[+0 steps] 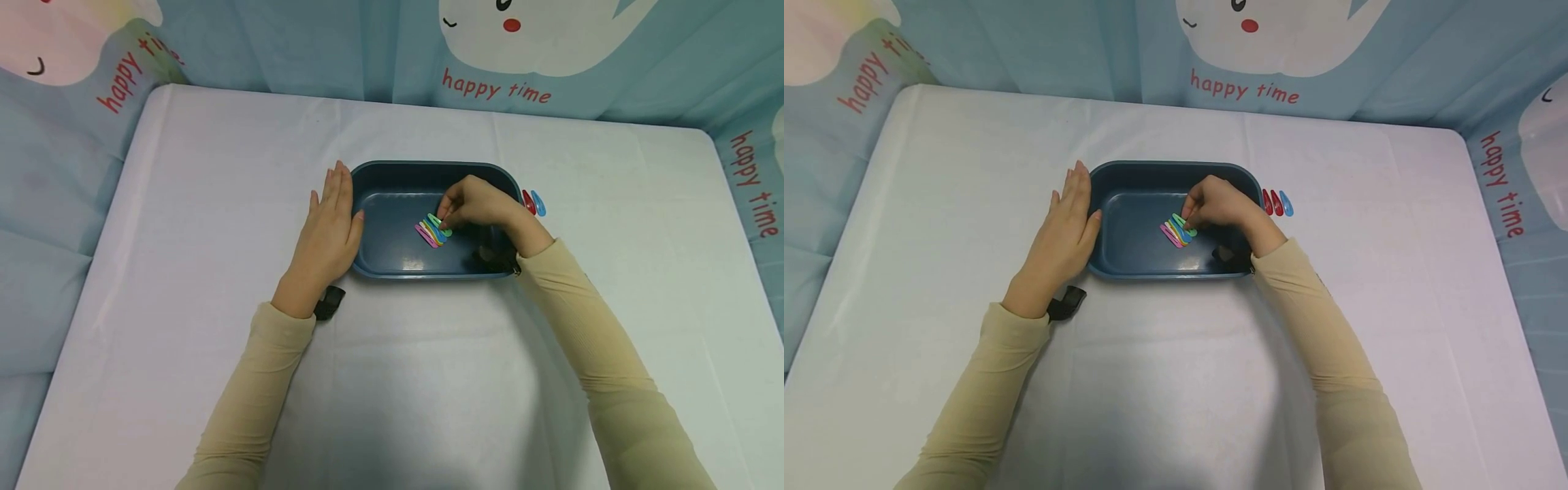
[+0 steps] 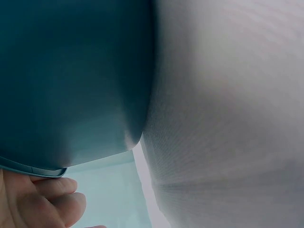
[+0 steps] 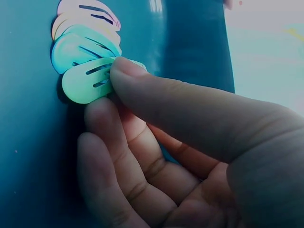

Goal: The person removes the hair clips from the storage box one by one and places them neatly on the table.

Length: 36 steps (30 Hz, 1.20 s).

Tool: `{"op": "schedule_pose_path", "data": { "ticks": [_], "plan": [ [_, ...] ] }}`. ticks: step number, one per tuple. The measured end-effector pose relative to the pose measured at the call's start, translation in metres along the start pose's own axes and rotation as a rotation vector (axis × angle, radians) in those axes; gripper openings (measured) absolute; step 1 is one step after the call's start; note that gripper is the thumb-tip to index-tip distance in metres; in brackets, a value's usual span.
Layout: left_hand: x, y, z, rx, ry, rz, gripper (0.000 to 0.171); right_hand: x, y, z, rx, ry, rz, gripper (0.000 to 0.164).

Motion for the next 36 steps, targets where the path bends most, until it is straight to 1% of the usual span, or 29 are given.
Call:
{"op": "schedule_pose_path", "data": {
  "ticks": [7,14,23,32,36],
  "plan": [
    [-0.0004,-0.0004,0.0017,0.002,-0.002,0.002,0.062,-0.0002,0.0001,0.0007,-0.005,-0.003,0.025,0.003],
    [-0.0004,-0.0011,0.0021,-0.003,-0.005,-0.001,0.062,0.0021,0.0005,0.0015,-0.016,-0.006,0.021,0.009],
    [-0.0007,-0.0006,0.0034,0.000,-0.005,0.005,0.062,0.0048,0.0006,0.0017,-0.023,-0.012,0.026,0.008],
    [-0.0010,-0.0001,0.0022,0.001,-0.009,0.000,0.061,0.0045,0.0048,0.0028,-0.067,-0.084,0.041,0.008],
    [-0.0011,0.0005,0.0007,-0.001,-0.011,0.000,0.061,0.0043,0.0078,0.0033,-0.096,-0.137,0.062,0.008]
  ]
}}
Point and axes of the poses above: each hand's wrist, its own y-axis away from the middle knuckle, its own z-axis out of the back of the hand, x = y × z, the point moved 1 cm from there along -y, towards the middle knuckle, and after that the axes turned 12 degrees about z, right-handed, at the moved point
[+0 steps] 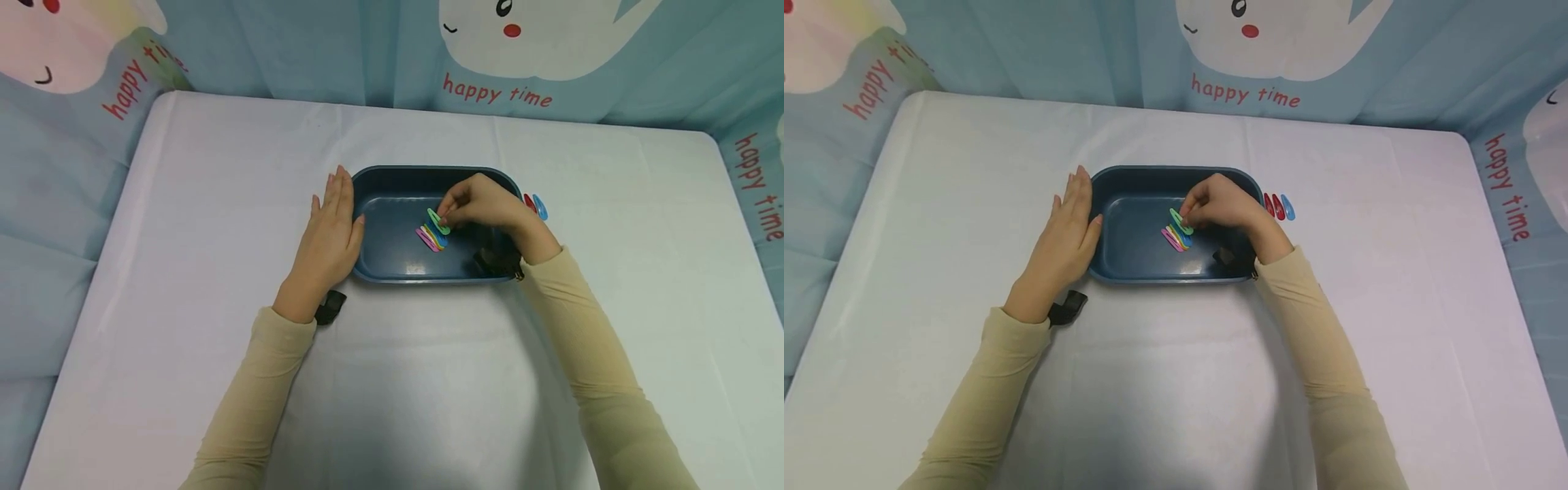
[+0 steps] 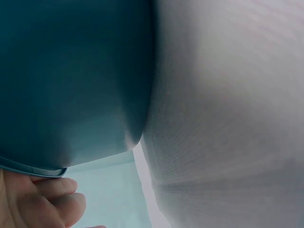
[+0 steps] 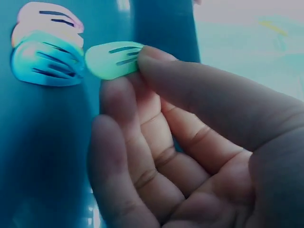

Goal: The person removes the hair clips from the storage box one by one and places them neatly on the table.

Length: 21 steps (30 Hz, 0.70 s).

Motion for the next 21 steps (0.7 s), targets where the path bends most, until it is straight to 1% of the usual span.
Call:
{"op": "schedule_pose_path", "data": {
  "ticks": [6,10,15,21],
  "plan": [
    [-0.002,0.002,-0.001,0.009,0.001,-0.001,0.061,0.004,0.009,0.005,-0.097,-0.123,0.032,0.010],
    [-0.004,0.002,-0.001,0.009,-0.002,-0.004,0.061,0.007,0.014,0.008,-0.137,-0.171,0.074,0.009],
    [-0.004,0.001,0.001,0.004,-0.007,-0.008,0.061,0.013,0.019,0.013,-0.161,-0.162,0.093,0.009],
    [-0.001,0.002,0.003,-0.002,-0.001,-0.005,0.061,0.021,0.029,0.019,-0.210,-0.184,0.111,0.010]
  ]
}}
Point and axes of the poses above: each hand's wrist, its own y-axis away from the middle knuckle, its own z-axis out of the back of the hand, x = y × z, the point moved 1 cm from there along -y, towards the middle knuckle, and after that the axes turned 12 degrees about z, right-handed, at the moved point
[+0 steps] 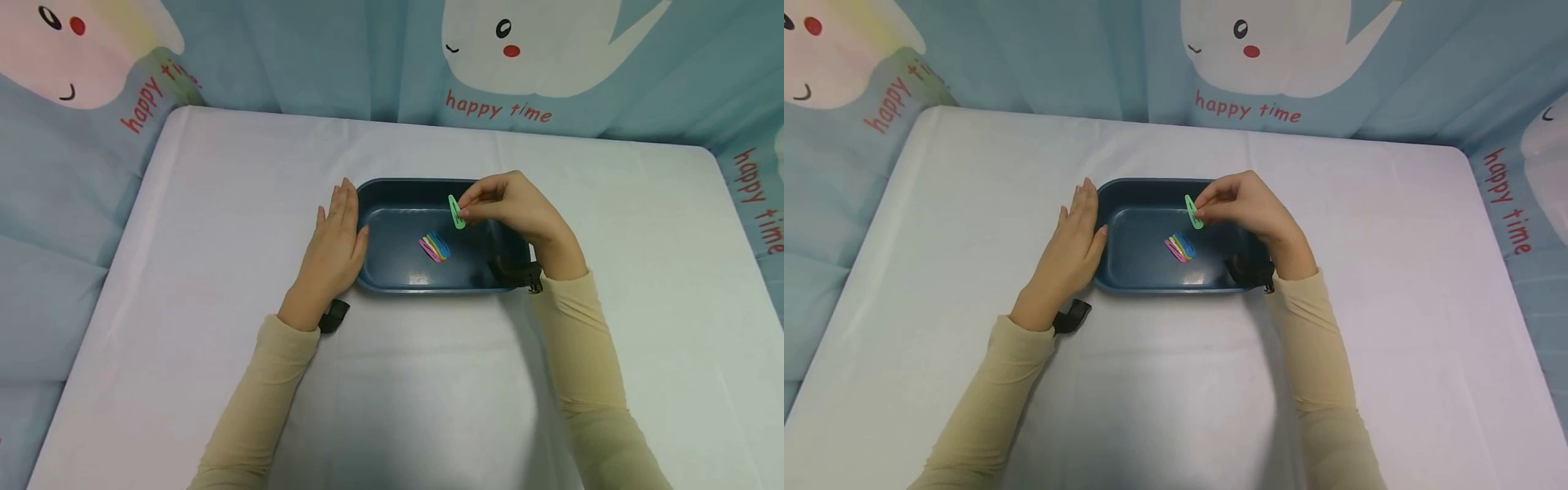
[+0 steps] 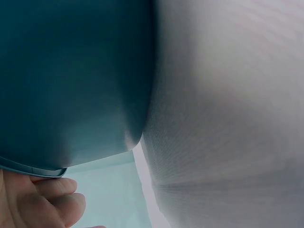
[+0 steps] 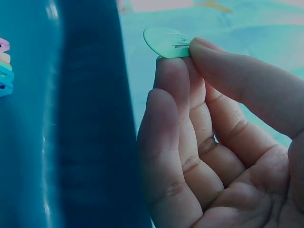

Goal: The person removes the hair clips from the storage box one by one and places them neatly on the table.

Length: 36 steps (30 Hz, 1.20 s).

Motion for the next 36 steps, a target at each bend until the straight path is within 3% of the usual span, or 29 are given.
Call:
{"op": "schedule_pose_path", "data": {
  "ticks": [17,36],
  "plan": [
    [0.001,0.002,-0.004,0.007,0.000,-0.004,0.061,-0.006,0.035,0.026,-0.169,-0.043,0.056,0.005],
    [0.002,0.000,-0.002,-0.002,0.002,-0.010,0.061,-0.010,0.041,0.045,-0.216,-0.209,0.149,0.007]
  ]
}}
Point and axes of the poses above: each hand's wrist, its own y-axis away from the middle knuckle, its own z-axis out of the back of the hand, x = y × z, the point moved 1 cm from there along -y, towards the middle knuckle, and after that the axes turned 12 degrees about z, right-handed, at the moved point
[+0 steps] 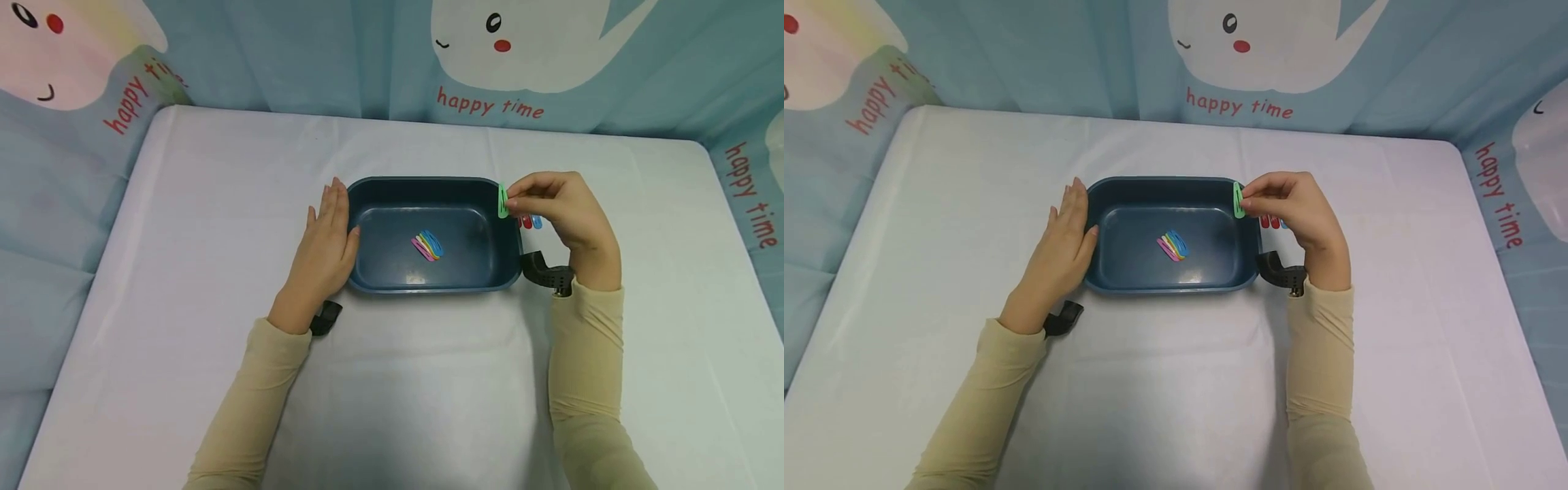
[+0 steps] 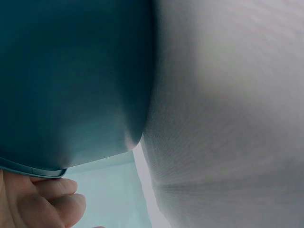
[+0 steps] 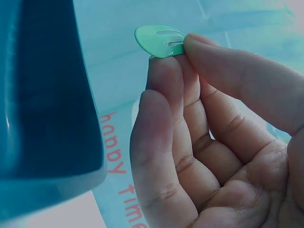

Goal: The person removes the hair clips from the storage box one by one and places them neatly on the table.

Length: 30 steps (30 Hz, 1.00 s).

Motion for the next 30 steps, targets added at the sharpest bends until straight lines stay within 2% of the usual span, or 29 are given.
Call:
{"op": "schedule_pose_path", "data": {
  "ticks": [9,12,15,17,21,23,30],
  "plan": [
    [-0.001,-0.001,0.000,-0.014,0.010,-0.017,0.061,-0.001,0.001,0.006,-0.035,-0.013,-0.014,0.008],
    [-0.001,0.000,0.000,-0.062,0.024,-0.065,0.057,-0.001,0.002,0.007,-0.044,-0.008,-0.013,0.008],
    [-0.002,0.002,0.001,-0.119,0.022,-0.146,0.053,-0.002,0.002,0.009,-0.051,-0.011,-0.014,0.008],
    [-0.003,0.002,0.003,-0.097,-0.001,-0.192,0.054,-0.001,0.002,0.010,-0.057,-0.012,-0.018,0.007],
    [-0.008,0.003,0.002,0.009,-0.091,-0.272,0.062,0.000,0.004,0.013,-0.066,-0.016,-0.019,0.007],
    [-0.010,0.003,0.001,0.036,-0.128,-0.306,0.065,0.000,0.005,0.015,-0.071,-0.022,-0.019,0.007],
    [-0.020,0.006,-0.002,0.072,-0.234,-0.332,0.071,0.000,0.006,0.019,-0.074,-0.066,0.002,0.008]
  ]
}}
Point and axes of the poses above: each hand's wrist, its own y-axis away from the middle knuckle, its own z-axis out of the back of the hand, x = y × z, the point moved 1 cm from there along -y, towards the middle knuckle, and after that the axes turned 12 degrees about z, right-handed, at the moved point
